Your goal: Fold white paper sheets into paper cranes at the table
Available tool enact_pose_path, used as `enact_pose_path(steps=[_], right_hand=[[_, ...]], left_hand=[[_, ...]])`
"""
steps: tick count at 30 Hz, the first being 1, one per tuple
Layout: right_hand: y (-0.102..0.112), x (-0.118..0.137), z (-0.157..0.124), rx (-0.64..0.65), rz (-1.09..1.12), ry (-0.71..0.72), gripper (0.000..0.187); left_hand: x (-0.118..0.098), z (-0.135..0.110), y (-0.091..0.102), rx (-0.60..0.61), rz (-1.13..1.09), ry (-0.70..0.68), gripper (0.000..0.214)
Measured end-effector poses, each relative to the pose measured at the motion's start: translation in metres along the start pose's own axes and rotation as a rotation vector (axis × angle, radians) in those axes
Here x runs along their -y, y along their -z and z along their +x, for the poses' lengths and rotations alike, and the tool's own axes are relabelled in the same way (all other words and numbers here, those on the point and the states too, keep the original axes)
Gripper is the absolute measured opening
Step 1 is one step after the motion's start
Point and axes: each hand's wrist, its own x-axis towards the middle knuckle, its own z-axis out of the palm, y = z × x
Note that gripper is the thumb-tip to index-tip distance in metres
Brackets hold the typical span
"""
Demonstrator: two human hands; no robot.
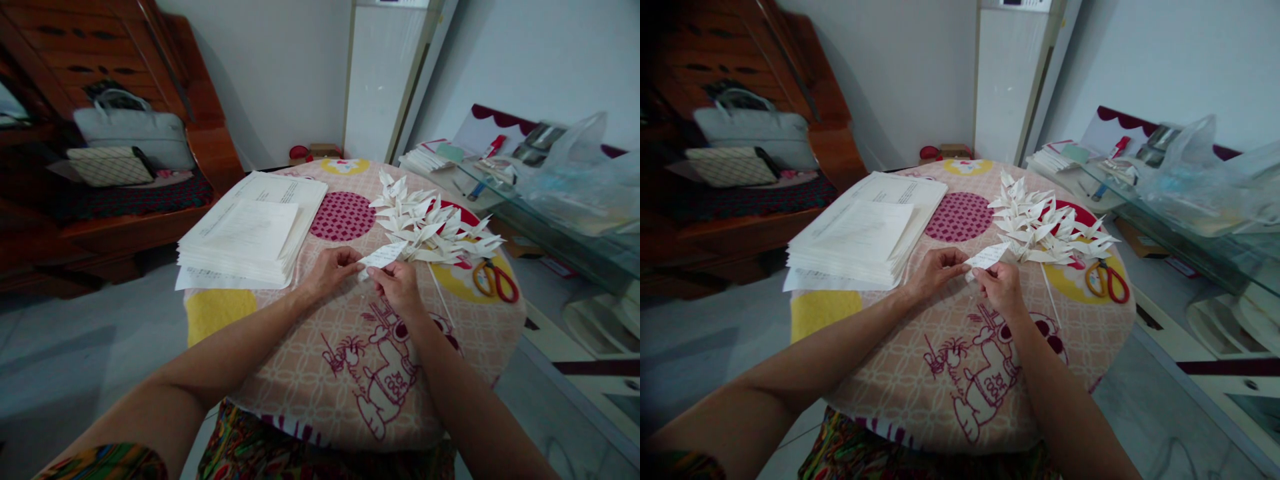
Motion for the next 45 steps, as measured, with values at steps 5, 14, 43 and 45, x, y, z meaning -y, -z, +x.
enact_pose_path(steps=[5,14,43,45], right_hand=[[-0.004,0.0,-0.001,-0.062,0.193,-0.056,0.037],[0.0,0.0,0.005,-0.01,0.445,-0.086,0.034],[-0.008,0.014,-0.005,0.207,0.095,-0.499,0.024],[-0.009,0.012,-0.003,0.205,0.059,-0.507,0.026]], left_hand=[[-0.002,0.0,0.0,0.032,-0.125,0.053,0.031],[0.005,0.006,0.025,0.143,-0.087,0.173,0.032],[0.022,0.03,0.009,0.02,0.324,-0.309,0.035],[0.02,0.026,0.011,0.029,0.361,-0.381,0.029]])
